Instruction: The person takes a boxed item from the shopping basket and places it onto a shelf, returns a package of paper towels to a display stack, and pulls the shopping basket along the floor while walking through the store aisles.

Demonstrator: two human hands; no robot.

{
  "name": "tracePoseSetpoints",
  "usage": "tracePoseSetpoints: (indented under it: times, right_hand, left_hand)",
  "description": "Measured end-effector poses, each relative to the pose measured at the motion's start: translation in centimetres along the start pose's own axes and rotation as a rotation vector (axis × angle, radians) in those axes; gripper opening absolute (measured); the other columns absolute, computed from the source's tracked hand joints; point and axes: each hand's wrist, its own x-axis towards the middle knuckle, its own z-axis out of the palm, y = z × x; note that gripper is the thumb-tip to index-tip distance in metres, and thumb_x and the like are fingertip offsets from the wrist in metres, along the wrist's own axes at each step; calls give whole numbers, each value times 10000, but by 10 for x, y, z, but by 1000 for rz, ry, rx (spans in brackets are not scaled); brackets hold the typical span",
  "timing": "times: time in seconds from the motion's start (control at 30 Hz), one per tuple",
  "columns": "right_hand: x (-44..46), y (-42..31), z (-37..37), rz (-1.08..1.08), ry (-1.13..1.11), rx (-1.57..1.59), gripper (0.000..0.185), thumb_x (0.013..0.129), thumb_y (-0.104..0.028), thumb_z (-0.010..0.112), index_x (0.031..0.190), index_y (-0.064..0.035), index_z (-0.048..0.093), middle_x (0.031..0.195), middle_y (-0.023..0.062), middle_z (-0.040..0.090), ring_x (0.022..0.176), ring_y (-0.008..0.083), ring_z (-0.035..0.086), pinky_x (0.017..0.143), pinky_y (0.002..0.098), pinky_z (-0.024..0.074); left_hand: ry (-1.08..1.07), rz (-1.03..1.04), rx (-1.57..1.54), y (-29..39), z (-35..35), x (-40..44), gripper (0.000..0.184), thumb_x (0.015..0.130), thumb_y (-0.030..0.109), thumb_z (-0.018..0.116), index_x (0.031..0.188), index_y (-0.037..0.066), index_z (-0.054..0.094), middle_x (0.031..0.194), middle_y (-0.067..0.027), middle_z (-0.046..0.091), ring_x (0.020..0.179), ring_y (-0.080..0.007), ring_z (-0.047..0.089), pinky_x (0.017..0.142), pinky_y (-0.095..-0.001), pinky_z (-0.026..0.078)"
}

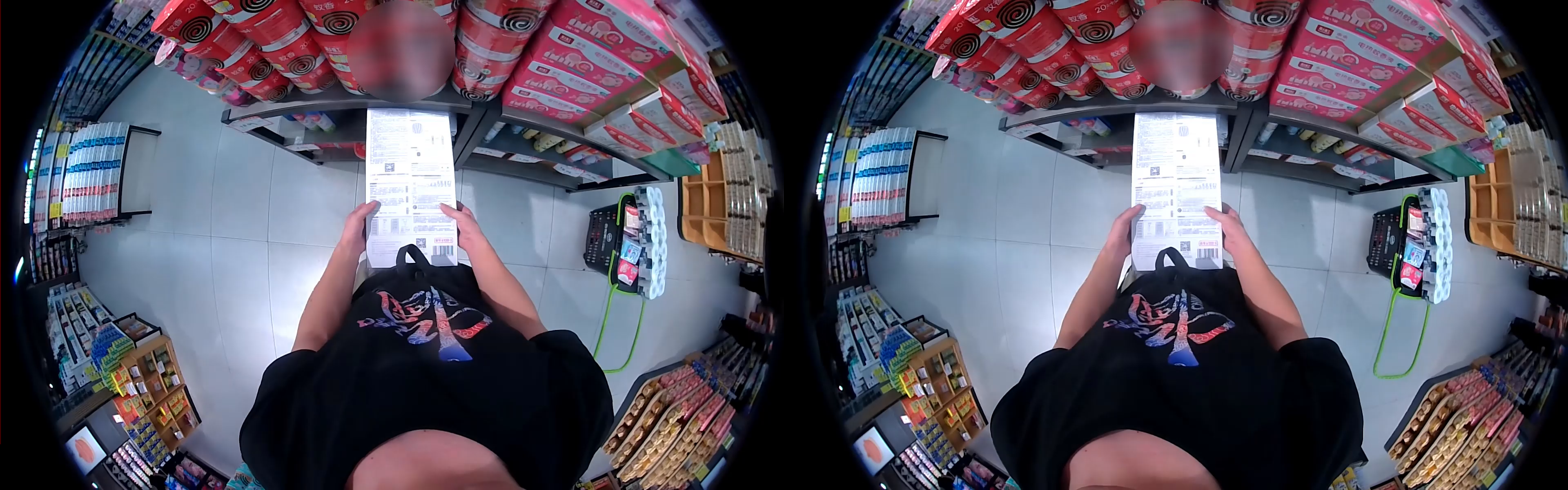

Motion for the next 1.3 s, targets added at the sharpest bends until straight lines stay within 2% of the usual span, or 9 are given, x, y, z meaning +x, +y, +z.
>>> tracePoseSetpoints:
  times: [0.2, 0.3, 0.37, 0.4, 0.77, 0.87, 1.07, 1.23, 1.3]
  right_hand:
    - [21, -7, -9, -53, 0, 63, 377, 783, -52, 636, 1123, 51, 509, 1059, 180, 598, 953, 274, 608, 831, 369, 503]
    - [34, -12, -10, -83, -41, 108, 364, 781, -45, 634, 1111, 54, 518, 1056, 182, 600, 941, 276, 612, 830, 371, 504]
    - [43, -18, -10, -86, -53, 127, 362, 778, -45, 636, 1107, 55, 522, 1052, 183, 602, 939, 277, 613, 828, 371, 504]
    - [48, -21, -10, -87, -59, 138, 360, 776, -45, 638, 1103, 56, 525, 1048, 183, 603, 938, 278, 613, 827, 371, 505]
    - [97, -45, -33, -41, 98, -57, 372, 795, -141, 647, 1108, 30, 538, 1045, 149, 612, 950, 227, 609, 821, 313, 493]
    - [82, -43, -34, -35, 84, -217, 409, 823, -262, 612, 1157, -41, 532, 1048, 78, 613, 945, 159, 593, 810, 290, 472]
    - [48, -23, -38, 219, 109, -236, 611, 769, -348, 672, 1251, -54, 438, 1099, 95, 573, 981, 224, 564, 771, 333, 482]
    - [75, -24, -33, 278, 147, -49, 524, 798, -325, 654, 1199, -28, 492, 1068, 117, 579, 934, 253, 576, 771, 343, 493]
    - [88, -31, -27, 168, 63, -25, 455, 830, -281, 625, 1173, -12, 495, 1119, 129, 556, 1026, 244, 542, 876, 380, 458]
  left_hand:
    - [32, 22, 161, -1, 12, -12, 442, 821, 182, 586, 1155, -77, 454, 1046, -170, 595, 926, -250, 604, 814, -336, 491]
    - [-23, -23, 315, -6, 5, -17, 523, 808, 239, 596, 1222, -34, 428, 1158, -168, 544, 1062, -267, 533, 910, -415, 418]
    - [160, -203, 492, -1, 18, -31, 574, 784, 285, 625, 1264, 47, 420, 1196, -135, 517, 1123, -262, 471, 950, -500, 331]
    - [167, -249, 388, 3, 29, -38, 544, 778, 256, 647, 1243, 71, 436, 1163, -125, 542, 1059, -279, 513, 867, -512, 409]
    - [80, -170, 187, -13, -4, 31, 556, 771, 175, 655, 1246, 12, 418, 1183, -137, 518, 1122, -300, 463, 950, -453, 363]
    - [116, -177, 165, -12, -17, 50, 530, 779, 150, 644, 1244, 15, 428, 1182, -125, 521, 1110, -278, 476, 968, -424, 359]
    - [208, -162, 141, 14, -14, 74, 555, 731, 128, 682, 1219, 35, 436, 1189, -121, 492, 1142, -307, 415, 990, -471, 317]
    - [171, -153, 113, 34, -8, 103, 523, 748, 156, 672, 1203, 29, 448, 1187, -113, 484, 1114, -265, 417, 1000, -427, 307]
    - [181, -146, 91, 42, -6, 112, 512, 751, 156, 673, 1195, 24, 453, 1184, -112, 484, 1106, -265, 424, 1002, -425, 309]
